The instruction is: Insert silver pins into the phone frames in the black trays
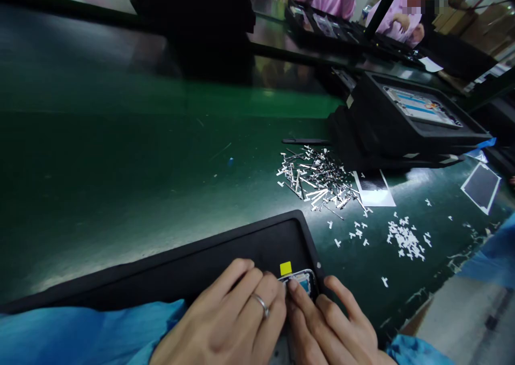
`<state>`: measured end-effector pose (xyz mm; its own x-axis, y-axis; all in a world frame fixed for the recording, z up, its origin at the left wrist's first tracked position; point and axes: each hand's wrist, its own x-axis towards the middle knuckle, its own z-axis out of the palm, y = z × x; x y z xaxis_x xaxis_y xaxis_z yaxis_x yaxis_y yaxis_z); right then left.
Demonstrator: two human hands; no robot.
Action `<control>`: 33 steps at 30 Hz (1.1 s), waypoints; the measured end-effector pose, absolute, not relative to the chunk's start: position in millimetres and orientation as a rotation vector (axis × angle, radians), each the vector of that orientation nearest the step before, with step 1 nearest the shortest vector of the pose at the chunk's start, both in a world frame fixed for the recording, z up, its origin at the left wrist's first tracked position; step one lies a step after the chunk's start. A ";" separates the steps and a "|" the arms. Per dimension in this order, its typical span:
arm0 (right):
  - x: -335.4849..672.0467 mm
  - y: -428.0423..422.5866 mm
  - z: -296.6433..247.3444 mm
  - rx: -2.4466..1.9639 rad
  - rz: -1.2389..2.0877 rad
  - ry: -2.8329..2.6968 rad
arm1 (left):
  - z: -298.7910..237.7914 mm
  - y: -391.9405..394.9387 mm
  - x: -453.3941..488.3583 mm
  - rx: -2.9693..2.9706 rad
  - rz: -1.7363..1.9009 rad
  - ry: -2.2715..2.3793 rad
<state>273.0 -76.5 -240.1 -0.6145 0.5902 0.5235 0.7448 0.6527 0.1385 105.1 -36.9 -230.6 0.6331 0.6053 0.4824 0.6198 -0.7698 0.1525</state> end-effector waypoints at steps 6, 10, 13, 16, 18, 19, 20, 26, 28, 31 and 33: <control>267.8 -74.5 -242.9 -1.064 -0.497 -2.342 | -246.2 -36.4 93.5 -2.885 -0.750 -1.168; 264.0 -72.0 -243.0 -1.090 -0.519 -2.277 | -245.7 -39.9 94.8 -2.924 -0.830 -1.252; 262.3 -71.2 -242.5 -1.096 -0.515 -2.278 | -244.4 -42.0 97.1 -2.960 -0.882 -1.298; 261.6 -71.1 -240.5 -1.088 -0.531 -2.328 | -244.6 -42.3 100.7 -2.940 -0.956 -1.315; 261.5 -71.0 -238.6 -1.089 -0.555 -2.350 | -242.4 -39.6 102.8 -2.904 -1.044 -1.372; 261.5 -71.0 -237.6 -1.087 -0.564 -2.361 | -240.0 -37.0 103.3 -2.898 -1.075 -1.407; 261.5 -71.1 -236.7 -1.084 -0.566 -2.385 | -236.7 -33.6 103.1 -2.912 -1.083 -1.437; 263.5 -73.1 -234.5 -1.053 -0.526 -2.465 | -220.5 -13.2 92.9 -3.066 -0.708 -1.491; 264.1 -73.1 -234.5 -1.052 -0.513 -2.456 | -222.3 -11.6 90.9 -3.101 -0.473 -1.527; 263.8 -71.8 -233.9 -1.065 -0.489 -2.422 | -225.5 -12.0 91.3 -3.148 -0.260 -1.504; 263.0 -70.3 -233.1 -1.064 -0.460 -2.417 | -225.0 -12.3 92.4 -3.178 -0.238 -1.511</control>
